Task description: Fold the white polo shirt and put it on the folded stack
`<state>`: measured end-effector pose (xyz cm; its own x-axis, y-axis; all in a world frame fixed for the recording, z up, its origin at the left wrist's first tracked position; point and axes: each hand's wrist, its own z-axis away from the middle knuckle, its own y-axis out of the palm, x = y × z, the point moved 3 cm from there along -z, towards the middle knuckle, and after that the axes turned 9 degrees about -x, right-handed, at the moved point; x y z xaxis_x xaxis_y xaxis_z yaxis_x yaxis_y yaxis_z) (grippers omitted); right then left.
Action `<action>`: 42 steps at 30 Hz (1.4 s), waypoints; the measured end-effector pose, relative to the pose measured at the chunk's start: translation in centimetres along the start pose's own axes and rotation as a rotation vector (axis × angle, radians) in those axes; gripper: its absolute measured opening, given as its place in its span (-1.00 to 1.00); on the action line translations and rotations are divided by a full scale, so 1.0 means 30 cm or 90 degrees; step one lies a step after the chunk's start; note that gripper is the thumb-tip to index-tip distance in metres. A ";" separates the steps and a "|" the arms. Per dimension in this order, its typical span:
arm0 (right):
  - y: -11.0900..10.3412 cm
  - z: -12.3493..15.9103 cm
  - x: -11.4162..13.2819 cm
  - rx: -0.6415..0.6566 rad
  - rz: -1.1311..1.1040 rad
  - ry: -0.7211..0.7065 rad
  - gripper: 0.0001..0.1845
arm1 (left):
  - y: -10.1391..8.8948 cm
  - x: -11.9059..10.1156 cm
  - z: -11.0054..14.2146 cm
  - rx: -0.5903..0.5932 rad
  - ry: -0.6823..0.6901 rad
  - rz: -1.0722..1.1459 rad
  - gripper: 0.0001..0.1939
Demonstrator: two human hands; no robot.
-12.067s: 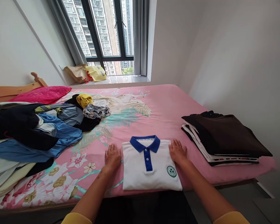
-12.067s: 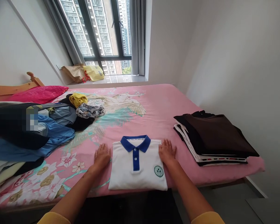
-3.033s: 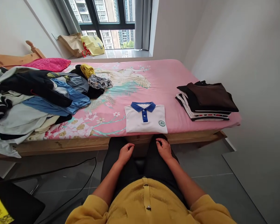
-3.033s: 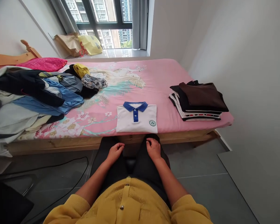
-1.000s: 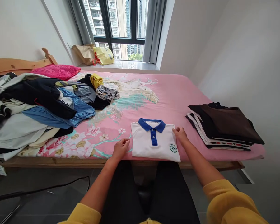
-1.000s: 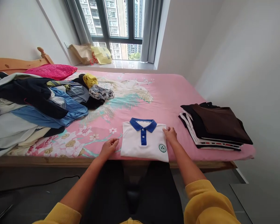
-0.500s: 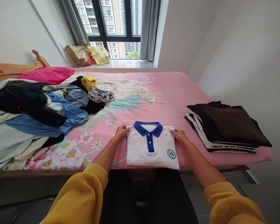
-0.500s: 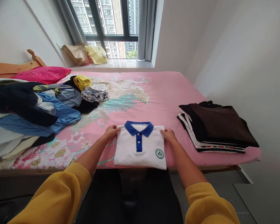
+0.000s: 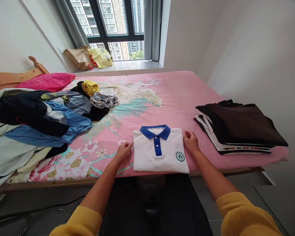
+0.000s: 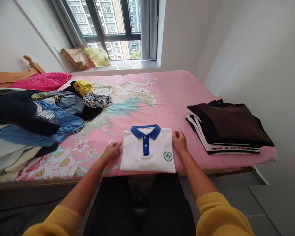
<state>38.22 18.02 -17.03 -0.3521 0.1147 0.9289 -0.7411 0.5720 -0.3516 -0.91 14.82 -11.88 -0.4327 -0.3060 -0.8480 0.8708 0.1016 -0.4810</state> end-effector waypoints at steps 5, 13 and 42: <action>-0.023 0.047 -0.008 -0.007 -0.017 -0.030 -0.51 | -0.026 0.104 0.208 0.281 -0.070 0.037 -0.59; 0.025 0.045 0.051 0.010 0.068 -0.059 -0.43 | 0.015 0.096 0.307 0.405 -0.054 0.066 -0.59; 0.441 0.150 0.429 0.463 0.562 -0.294 -0.38 | 0.067 0.153 0.335 0.261 -0.047 0.108 -0.63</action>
<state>21.32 23.42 -10.26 -0.9528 -0.1493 0.2642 -0.2409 -0.1574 -0.9577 1.20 4.11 -14.51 -0.2706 -0.3855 -0.8821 0.9550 -0.2229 -0.1956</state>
